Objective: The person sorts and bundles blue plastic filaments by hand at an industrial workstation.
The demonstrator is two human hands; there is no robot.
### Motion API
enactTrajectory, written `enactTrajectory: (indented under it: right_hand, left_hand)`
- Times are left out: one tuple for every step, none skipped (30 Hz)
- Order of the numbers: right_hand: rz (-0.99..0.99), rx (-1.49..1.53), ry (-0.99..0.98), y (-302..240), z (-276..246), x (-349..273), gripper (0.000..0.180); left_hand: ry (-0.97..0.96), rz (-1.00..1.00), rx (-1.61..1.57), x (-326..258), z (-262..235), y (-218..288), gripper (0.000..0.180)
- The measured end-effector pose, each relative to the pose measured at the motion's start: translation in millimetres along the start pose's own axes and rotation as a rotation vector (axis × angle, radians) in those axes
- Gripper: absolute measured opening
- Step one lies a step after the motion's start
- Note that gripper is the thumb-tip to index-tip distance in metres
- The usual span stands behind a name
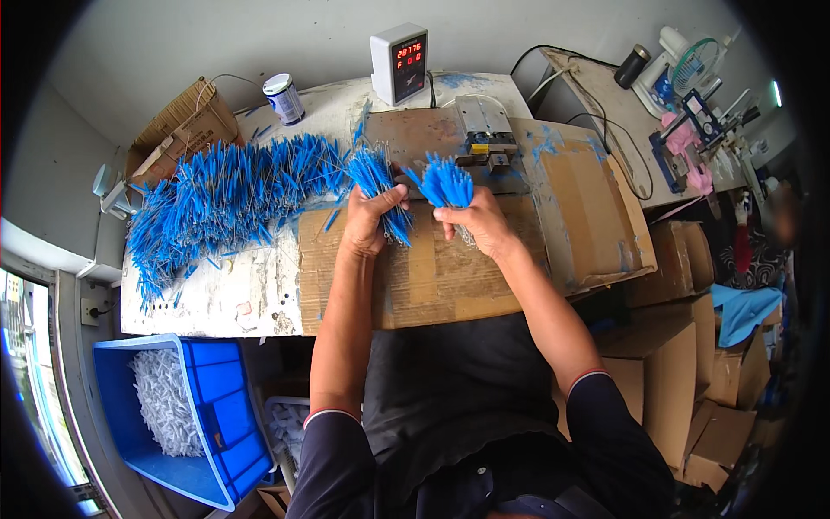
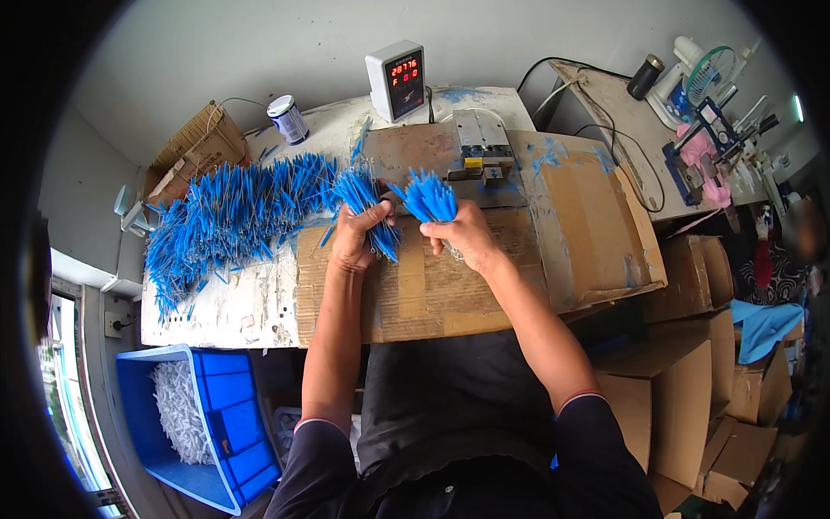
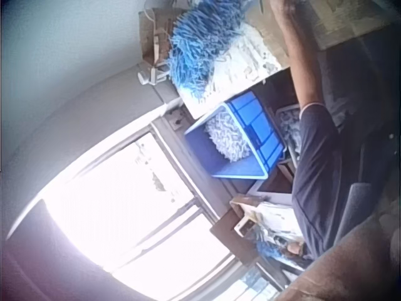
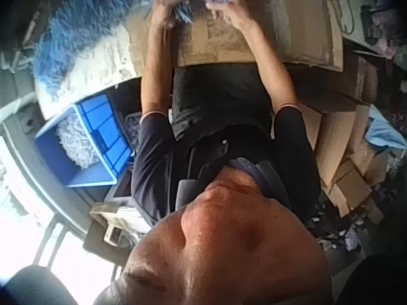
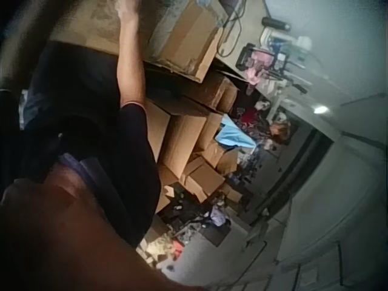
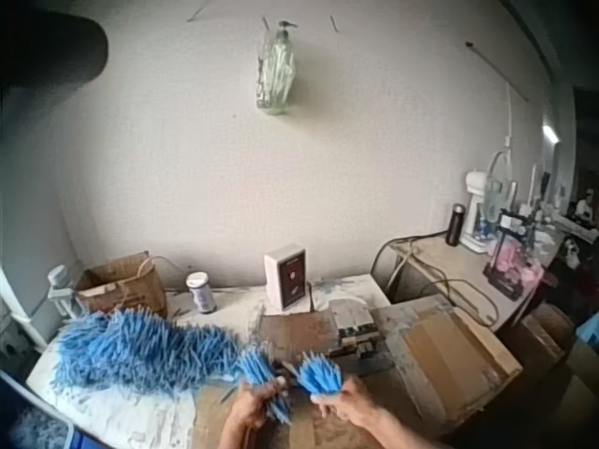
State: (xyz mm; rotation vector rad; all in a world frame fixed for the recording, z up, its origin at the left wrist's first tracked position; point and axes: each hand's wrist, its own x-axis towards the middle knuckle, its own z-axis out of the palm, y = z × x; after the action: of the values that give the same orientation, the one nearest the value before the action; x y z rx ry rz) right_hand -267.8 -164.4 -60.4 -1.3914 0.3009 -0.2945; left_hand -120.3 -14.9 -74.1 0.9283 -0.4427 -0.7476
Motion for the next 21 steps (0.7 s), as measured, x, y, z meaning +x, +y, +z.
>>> enactTrajectory:
  right_hand:
    - [-0.041, 0.028, 0.099, 0, 0, -1, 0.016]
    - [-0.04, 0.034, 0.096, -4, 2, -1, 0.016]
    - [-0.041, 0.065, 0.171, -8, 3, 0, 0.016]
    - [-0.041, 0.097, 0.247, -9, 3, 1, 0.016]
    - [-0.128, 0.138, 0.289, -10, 6, 4, 0.015]
    - [-0.13, 0.14, 0.299, -11, 8, 7, 0.015]
    - [-0.176, 0.149, 0.312, -13, 9, 11, 0.016]
    - [-0.221, 0.157, 0.327, -16, 12, 14, 0.017]
    - [-0.224, 0.153, 0.321, -20, 17, 18, 0.018]
    - [-0.225, 0.157, 0.331, -24, 21, 22, 0.018]
    - [-0.218, 0.15, 0.301, -27, 24, 27, 0.016]
    - [-0.211, 0.143, 0.27, -31, 25, 30, 0.015]
    - [-0.189, 0.149, 0.225, -35, 25, 31, 0.015]
    - [-0.19, 0.15, 0.231, -36, 28, 31, 0.015]
    - [-0.187, 0.107, 0.256, -37, 30, 32, 0.015]
    - [-0.184, 0.063, 0.279, -39, 33, 33, 0.014]
    - [-0.176, 0.075, 0.302, -39, 36, 34, 0.013]
    - [-0.174, 0.076, 0.299, -38, 36, 34, 0.013]
    - [-0.177, 0.077, 0.321, -38, 36, 33, 0.012]
    - [-0.181, 0.077, 0.344, -36, 35, 33, 0.011]
    - [-0.206, 0.117, 0.364, -35, 34, 32, 0.01]
  left_hand:
    - [-0.026, 0.007, -0.094, 2, -5, -1, 0.033]
    - [-0.047, 0.01, -0.188, 1, -7, 1, 0.035]
    - [-0.073, 0.016, -0.22, 0, -8, 1, 0.036]
    - [-0.07, 0.014, -0.215, -1, -8, 1, 0.036]
    - [-0.114, -0.014, -0.245, 1, -4, -1, 0.036]
    - [-0.158, -0.042, -0.275, 2, -1, -3, 0.036]
    - [-0.182, -0.062, -0.262, 2, 0, -4, 0.038]
    - [-0.189, -0.072, -0.261, 1, 2, -4, 0.038]
    - [-0.22, -0.091, -0.241, -1, 2, -3, 0.039]
    - [-0.252, -0.111, -0.222, -3, 2, -3, 0.04]
    - [-0.261, -0.126, -0.185, -3, 3, -2, 0.039]
    - [-0.269, -0.133, -0.183, -1, 4, -3, 0.039]
    - [-0.306, -0.148, -0.111, 0, 4, -5, 0.037]
    - [-0.338, -0.161, -0.039, 0, 7, -5, 0.034]
    - [-0.347, -0.149, 0.022, -2, 12, -5, 0.03]
    - [-0.351, -0.152, 0.021, -1, 13, -5, 0.03]
    - [-0.339, -0.163, 0.031, -1, 12, -4, 0.029]
    - [-0.326, -0.173, 0.041, -2, 10, -4, 0.028]
    - [-0.322, -0.172, 0.041, -2, 9, -4, 0.028]
    - [-0.293, -0.181, 0.021, -1, 8, -4, 0.028]
    - [-0.264, -0.19, 0.001, -1, 8, -4, 0.029]
